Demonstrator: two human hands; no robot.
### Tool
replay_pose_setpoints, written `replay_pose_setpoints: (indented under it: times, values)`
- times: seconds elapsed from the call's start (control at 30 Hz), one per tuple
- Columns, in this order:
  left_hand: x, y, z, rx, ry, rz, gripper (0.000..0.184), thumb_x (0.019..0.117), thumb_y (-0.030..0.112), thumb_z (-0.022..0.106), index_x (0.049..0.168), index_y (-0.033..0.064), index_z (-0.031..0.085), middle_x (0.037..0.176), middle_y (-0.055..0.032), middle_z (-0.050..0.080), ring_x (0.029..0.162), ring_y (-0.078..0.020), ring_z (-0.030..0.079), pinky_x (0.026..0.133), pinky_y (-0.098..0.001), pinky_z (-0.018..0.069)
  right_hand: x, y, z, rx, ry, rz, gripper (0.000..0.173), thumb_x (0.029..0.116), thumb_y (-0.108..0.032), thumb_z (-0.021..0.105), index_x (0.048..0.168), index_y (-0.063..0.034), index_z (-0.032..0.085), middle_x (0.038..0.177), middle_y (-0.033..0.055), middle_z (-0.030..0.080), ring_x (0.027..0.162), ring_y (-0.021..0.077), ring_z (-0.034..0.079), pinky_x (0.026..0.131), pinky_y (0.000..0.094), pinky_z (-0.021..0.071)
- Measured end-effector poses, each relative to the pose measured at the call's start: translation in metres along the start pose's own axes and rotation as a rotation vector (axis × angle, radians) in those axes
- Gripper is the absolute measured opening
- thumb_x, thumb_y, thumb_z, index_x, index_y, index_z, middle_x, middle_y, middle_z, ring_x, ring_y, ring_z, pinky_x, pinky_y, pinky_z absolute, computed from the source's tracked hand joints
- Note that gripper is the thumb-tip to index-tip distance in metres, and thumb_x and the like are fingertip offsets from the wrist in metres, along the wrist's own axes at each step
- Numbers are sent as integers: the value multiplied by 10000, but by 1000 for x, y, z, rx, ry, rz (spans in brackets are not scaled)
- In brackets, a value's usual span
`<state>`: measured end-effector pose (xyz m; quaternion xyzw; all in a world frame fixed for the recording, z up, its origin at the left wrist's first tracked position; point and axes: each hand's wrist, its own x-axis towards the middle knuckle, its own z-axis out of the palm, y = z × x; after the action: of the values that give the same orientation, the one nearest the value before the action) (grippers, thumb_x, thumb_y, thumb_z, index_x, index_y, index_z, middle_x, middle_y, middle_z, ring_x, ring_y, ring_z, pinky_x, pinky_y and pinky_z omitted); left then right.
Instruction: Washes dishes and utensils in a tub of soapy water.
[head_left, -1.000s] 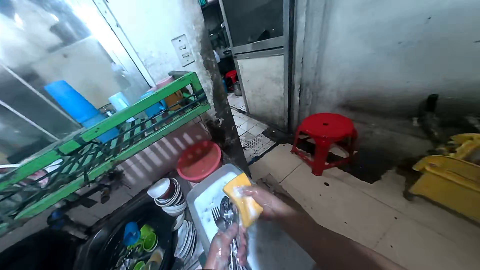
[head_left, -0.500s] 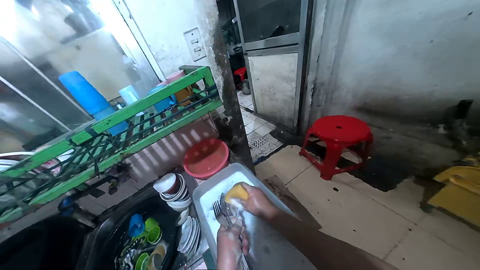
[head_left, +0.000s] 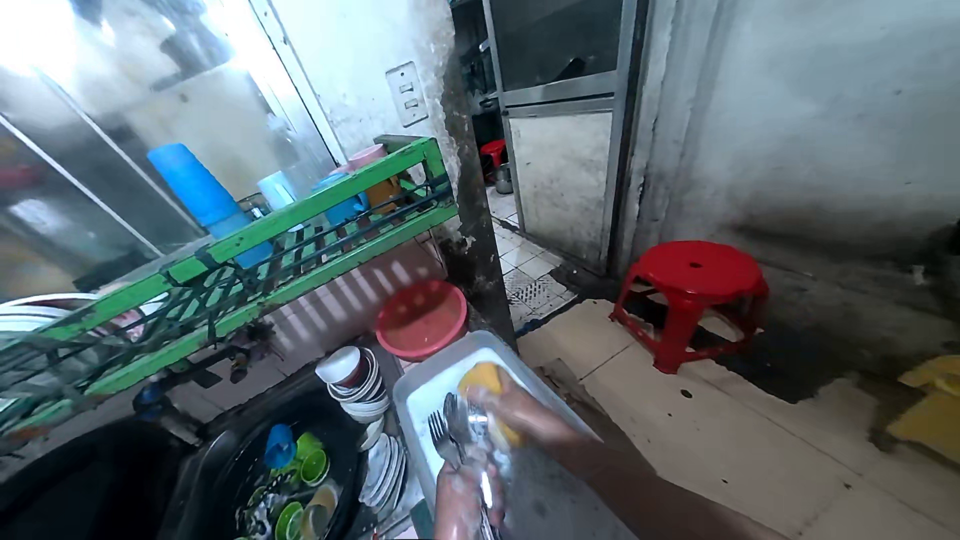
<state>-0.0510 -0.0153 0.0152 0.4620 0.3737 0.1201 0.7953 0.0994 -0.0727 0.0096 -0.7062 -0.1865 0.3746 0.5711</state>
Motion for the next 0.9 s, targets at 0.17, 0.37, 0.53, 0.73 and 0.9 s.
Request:
replay_pose_setpoints:
  times: [0.17,0.37,0.53,0.73,0.9]
  values:
    - [-4,-3,-1,77,-35,18,176,1090,69,423,1106,-37,563,696,-58,608,468,-85,535,451,-214,484,-1,-18,-4,2,195,-55,509,1007,-257,660,1413,13,511,1258,228,634,1146,304,635,1017,469,497]
    - [10,-7,12,85,85,88,128,1091,84,443,1034,-6,514,599,-21,515,414,-43,433,397,-173,381,-14,-7,24,290,225,31,640,1002,-206,663,1508,17,342,1292,233,601,1134,277,639,983,428,525]
    - [13,-5,-3,35,12,88,422,1139,235,307,1107,-43,623,657,-58,631,418,-61,496,392,-190,418,-4,4,-5,37,42,82,520,1054,-371,562,1428,-15,502,1256,208,638,1131,281,645,996,461,511]
    - [30,-9,-22,-345,-265,159,346,1061,164,386,1152,-16,667,1147,-150,725,1056,-235,705,911,-395,590,-31,6,-13,-398,-497,25,462,1039,-311,570,1306,66,574,1208,272,637,1109,342,632,993,527,477]
    - [37,11,-23,-364,-33,95,326,1122,216,326,1061,53,602,676,-28,632,550,-146,622,582,-335,587,-34,26,-8,-795,-728,11,487,950,-146,714,1352,61,533,1233,318,615,1147,458,604,971,643,457]
